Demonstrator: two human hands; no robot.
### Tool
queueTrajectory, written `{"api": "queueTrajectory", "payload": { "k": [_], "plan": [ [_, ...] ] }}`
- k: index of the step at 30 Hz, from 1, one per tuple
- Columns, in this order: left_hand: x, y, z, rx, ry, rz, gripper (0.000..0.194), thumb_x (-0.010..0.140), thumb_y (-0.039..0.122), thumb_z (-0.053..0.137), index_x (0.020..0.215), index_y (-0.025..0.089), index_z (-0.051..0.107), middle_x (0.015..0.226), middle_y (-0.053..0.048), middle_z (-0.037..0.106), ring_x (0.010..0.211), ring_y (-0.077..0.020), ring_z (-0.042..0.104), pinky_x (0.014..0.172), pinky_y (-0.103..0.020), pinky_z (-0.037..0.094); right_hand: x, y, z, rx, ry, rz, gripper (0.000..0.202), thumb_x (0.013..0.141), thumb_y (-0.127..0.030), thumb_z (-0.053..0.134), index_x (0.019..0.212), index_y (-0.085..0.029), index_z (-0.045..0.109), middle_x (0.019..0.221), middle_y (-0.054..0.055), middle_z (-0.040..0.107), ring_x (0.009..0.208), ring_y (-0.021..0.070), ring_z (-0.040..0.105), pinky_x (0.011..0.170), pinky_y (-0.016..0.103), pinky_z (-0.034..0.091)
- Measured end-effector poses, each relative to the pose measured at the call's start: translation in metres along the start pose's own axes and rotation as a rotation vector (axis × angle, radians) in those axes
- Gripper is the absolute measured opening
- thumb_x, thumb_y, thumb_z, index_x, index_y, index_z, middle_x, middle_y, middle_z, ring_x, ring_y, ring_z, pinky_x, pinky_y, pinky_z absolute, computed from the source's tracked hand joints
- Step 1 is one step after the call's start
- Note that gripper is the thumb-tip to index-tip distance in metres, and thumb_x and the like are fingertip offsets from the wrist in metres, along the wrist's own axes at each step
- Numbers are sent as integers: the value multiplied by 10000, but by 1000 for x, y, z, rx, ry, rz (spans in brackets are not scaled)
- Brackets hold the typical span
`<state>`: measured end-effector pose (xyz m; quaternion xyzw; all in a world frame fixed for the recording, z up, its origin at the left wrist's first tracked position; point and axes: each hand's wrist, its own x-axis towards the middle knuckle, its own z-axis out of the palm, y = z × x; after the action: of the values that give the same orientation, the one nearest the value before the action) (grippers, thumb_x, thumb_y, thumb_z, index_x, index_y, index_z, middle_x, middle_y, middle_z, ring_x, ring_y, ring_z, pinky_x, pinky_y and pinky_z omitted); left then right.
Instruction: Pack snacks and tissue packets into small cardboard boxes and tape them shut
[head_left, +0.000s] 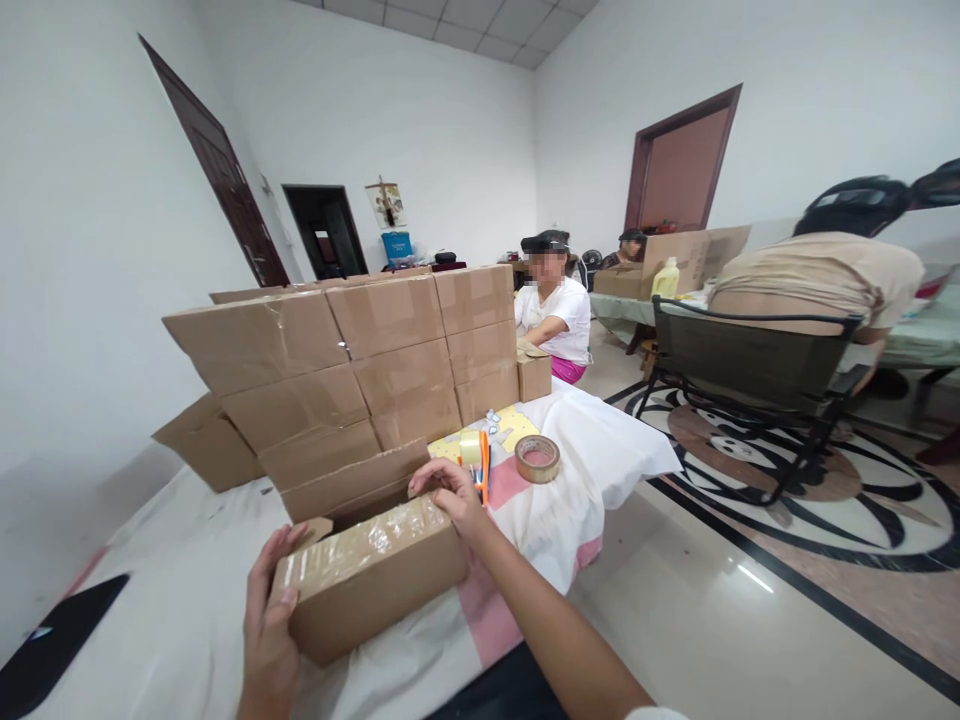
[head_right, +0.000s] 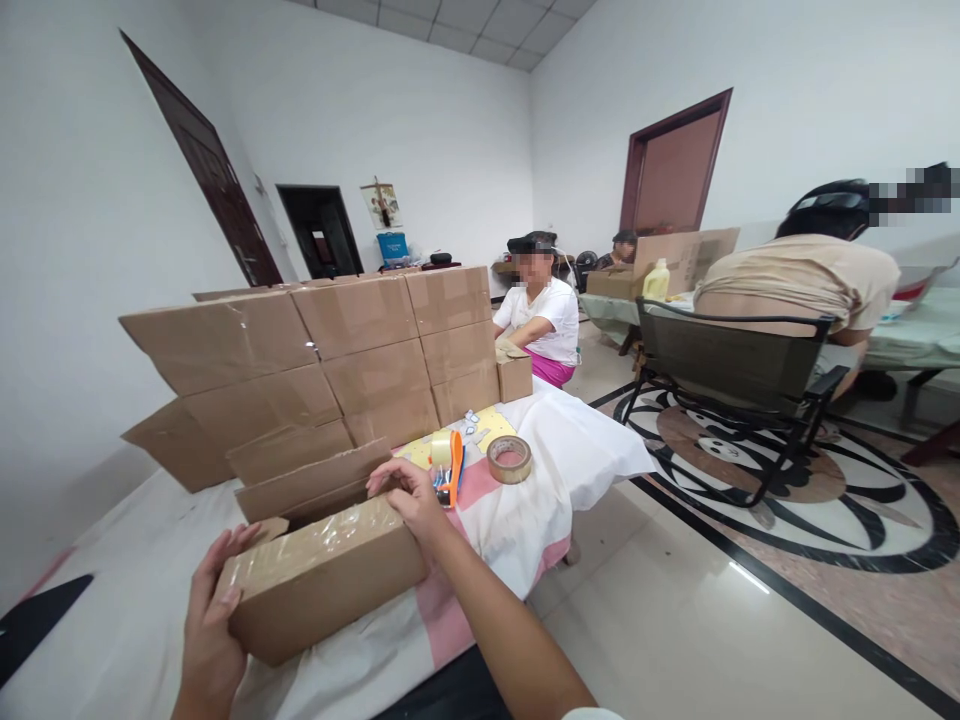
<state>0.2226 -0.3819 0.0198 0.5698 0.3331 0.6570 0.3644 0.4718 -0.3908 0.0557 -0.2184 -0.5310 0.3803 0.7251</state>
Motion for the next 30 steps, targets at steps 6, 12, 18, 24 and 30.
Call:
{"api": "queueTrajectory", "payload": {
  "k": [6, 12, 18, 24, 30],
  "plan": [
    [0, 1, 1, -1, -2, -26, 556, 854, 428, 602, 1386, 289, 521, 1393, -53, 575, 1406, -333, 403, 1213, -553, 203, -2, -4, 2, 28, 12, 32, 272, 654, -138, 566, 884, -193, 700, 802, 29, 671, 817, 190, 631, 788, 309, 468],
    [3, -8, -5, 60, -15, 8, 602, 831, 469, 596, 1389, 261, 507, 1370, -77, 581, 1385, -333, 431, 1209, -566, 213, -1, -1, 0, -9, 2, 38, 279, 610, -123, 517, 815, -192, 693, 777, 32, 664, 803, 194, 624, 794, 318, 477],
    [7, -11, -5, 68, 56, -11, 875, 755, 521, 672, 1516, 352, 277, 1652, -62, 238, 1511, -348, 233, 1222, -590, 173, 0, 5, -4, -57, -18, 25, 267, 619, -148, 477, 784, -189, 683, 776, 51, 650, 813, 210, 611, 813, 342, 485],
    [10, -6, -7, -30, -45, -71, 986, 746, 533, 685, 1554, 429, 129, 1561, -53, 396, 1500, -349, 269, 1211, -618, 220, -3, -1, -3, -196, 85, -57, 429, 580, -140, 470, 951, -221, 672, 1113, 72, 620, 1142, 244, 542, 1049, 393, 390],
    [10, -2, -8, -22, -86, -106, 905, 793, 499, 646, 1553, 434, 158, 1634, -28, 274, 1527, -344, 190, 1214, -608, 218, -12, 1, -4, -120, 131, 83, 613, 628, -141, 490, 1220, -266, 591, 1262, 52, 573, 1216, 231, 495, 1096, 387, 340]
  ]
}}
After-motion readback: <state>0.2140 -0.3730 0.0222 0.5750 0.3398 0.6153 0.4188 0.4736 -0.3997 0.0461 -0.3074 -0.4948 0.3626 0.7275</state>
